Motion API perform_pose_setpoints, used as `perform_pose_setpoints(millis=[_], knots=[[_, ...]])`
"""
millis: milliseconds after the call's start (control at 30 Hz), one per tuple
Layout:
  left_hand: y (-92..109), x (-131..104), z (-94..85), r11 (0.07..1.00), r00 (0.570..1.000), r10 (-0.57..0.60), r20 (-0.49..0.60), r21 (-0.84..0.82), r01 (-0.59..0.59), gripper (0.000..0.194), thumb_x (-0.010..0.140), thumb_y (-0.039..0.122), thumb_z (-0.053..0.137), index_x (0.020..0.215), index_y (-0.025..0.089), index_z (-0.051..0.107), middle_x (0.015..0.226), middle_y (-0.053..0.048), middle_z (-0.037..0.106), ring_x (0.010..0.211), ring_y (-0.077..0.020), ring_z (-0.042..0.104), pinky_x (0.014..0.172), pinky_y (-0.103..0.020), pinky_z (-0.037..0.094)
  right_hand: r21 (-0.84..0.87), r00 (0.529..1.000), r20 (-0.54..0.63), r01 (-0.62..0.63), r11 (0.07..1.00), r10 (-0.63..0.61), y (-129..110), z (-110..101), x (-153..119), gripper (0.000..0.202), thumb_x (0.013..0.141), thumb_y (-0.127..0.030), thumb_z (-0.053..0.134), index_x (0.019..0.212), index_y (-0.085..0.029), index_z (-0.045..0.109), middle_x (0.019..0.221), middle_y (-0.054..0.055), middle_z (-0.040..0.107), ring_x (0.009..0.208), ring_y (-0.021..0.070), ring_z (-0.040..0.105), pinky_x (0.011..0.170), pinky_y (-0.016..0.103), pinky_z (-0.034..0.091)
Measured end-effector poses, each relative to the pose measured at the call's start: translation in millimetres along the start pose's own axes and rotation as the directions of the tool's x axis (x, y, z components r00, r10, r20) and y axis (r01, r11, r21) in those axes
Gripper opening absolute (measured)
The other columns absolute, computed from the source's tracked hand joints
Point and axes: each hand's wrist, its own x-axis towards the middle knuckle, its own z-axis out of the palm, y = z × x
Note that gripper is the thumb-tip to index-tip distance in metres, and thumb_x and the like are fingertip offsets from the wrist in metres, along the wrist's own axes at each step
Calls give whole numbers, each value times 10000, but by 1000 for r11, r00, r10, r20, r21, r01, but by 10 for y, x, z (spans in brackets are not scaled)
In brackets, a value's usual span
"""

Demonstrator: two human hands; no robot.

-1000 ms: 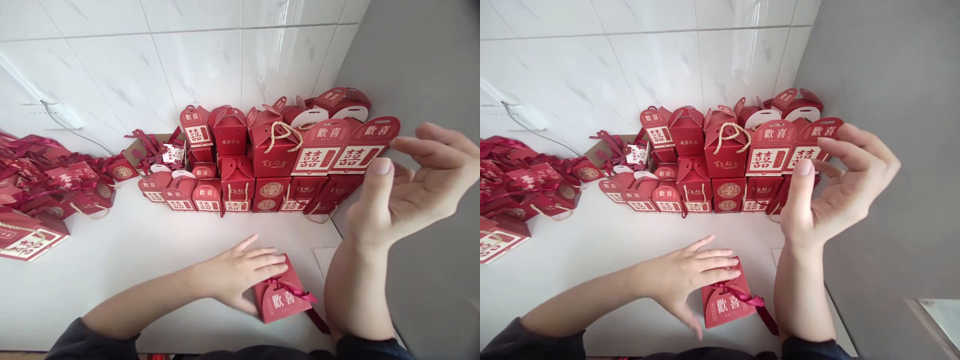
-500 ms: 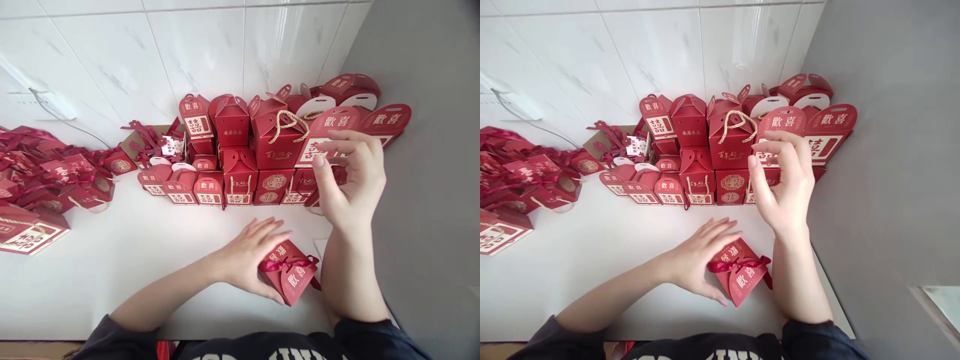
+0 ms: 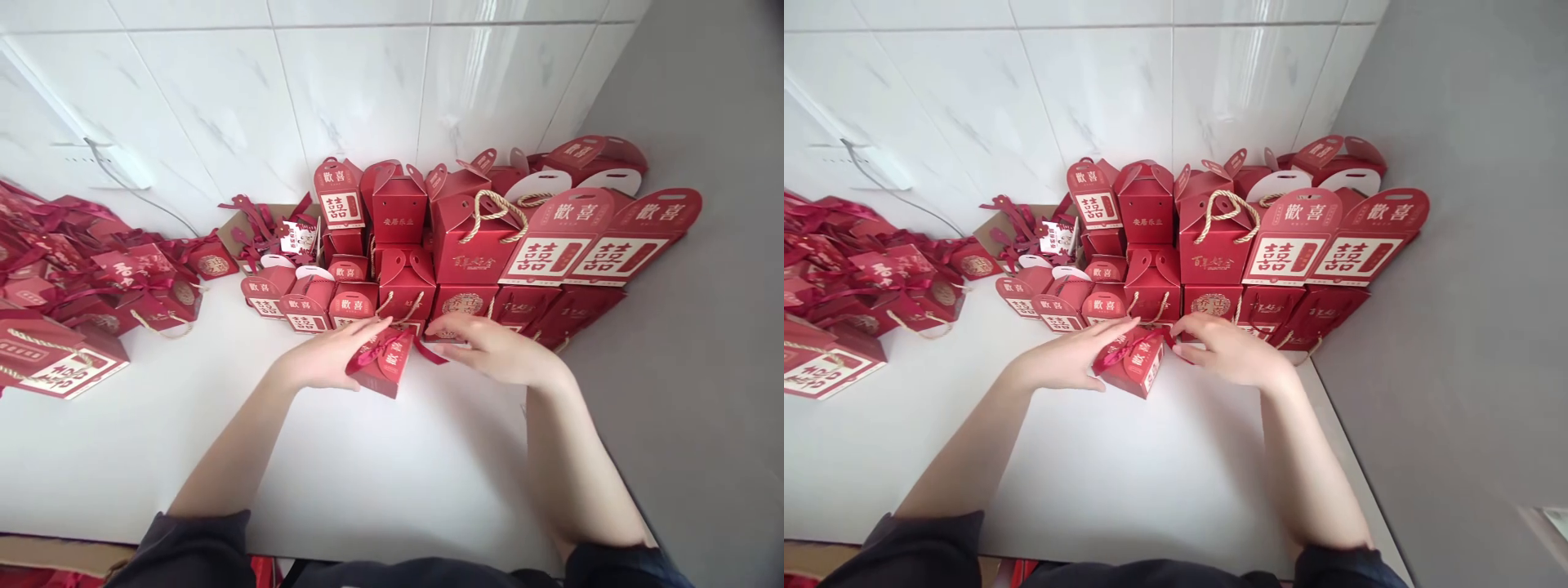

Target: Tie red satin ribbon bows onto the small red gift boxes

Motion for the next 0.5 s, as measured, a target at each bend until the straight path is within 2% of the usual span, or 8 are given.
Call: perform_pose_setpoints(millis=[67, 167, 267, 333, 433, 500], knots=[[-49, -70, -60, 993, 994, -105, -25, -61, 103, 1104, 691, 406, 776, 1557, 348, 94, 1591, -93, 279, 1380, -343, 412, 1064, -404, 406, 2, 999, 49, -9, 1000, 9, 63, 151, 132, 306, 967, -344, 493, 1238, -232, 580, 1234, 94, 641, 1135, 257, 611, 961, 412, 476], [-74, -81, -56, 978, 983, -172, -60, -127, 163, 1019, 712, 375, 751, 1549, 299, 174, 1559, -111, 343, 1355, -334, 450, 1036, -401, 438, 40, 999, -42, 8, 999, -6, 73, 356, 298, 346, 970, -265, 471, 1311, -228, 514, 1318, 101, 606, 1188, 247, 588, 998, 405, 454], [-106, -49, -25, 985, 993, -114, -37, -136, 108, 843, 798, 208, 615, 1540, 293, 223, 1530, -78, 410, 1362, -291, 452, 1038, -370, 440, 71, 996, -64, 65, 995, -61, 13, 453, 358, 326, 974, -240, 462, 1296, -251, 516, 1306, 71, 620, 1149, 230, 610, 979, 382, 464], [-130, -45, -26, 990, 997, -75, -20, -118, 72, 826, 805, 126, 547, 1541, 315, 223, 1530, -59, 414, 1361, -279, 453, 1043, -363, 434, 68, 996, -40, 88, 994, -85, -20, 458, 349, 278, 983, -248, 449, 1243, -257, 549, 1241, 57, 651, 1076, 223, 636, 936, 373, 480], [-154, -82, -72, 992, 999, -49, -9, -119, 47, 803, 793, 95, 527, 1521, 321, 274, 1529, -50, 410, 1352, -272, 461, 1037, -350, 438, 40, 996, -17, 85, 996, -84, -2, 441, 328, 203, 987, -271, 452, 1125, -251, 599, 1108, 50, 667, 961, 208, 641, 865, 359, 492], [-162, -115, -115, 986, 999, -52, 12, -160, 54, 775, 802, 143, 556, 1510, 309, 287, 1529, -59, 407, 1332, -268, 486, 1010, -336, 457, 16, 997, -24, 74, 997, -73, 51, 451, 334, 168, 972, -286, 489, 1089, -243, 603, 1083, 59, 640, 980, 211, 617, 876, 362, 484]])
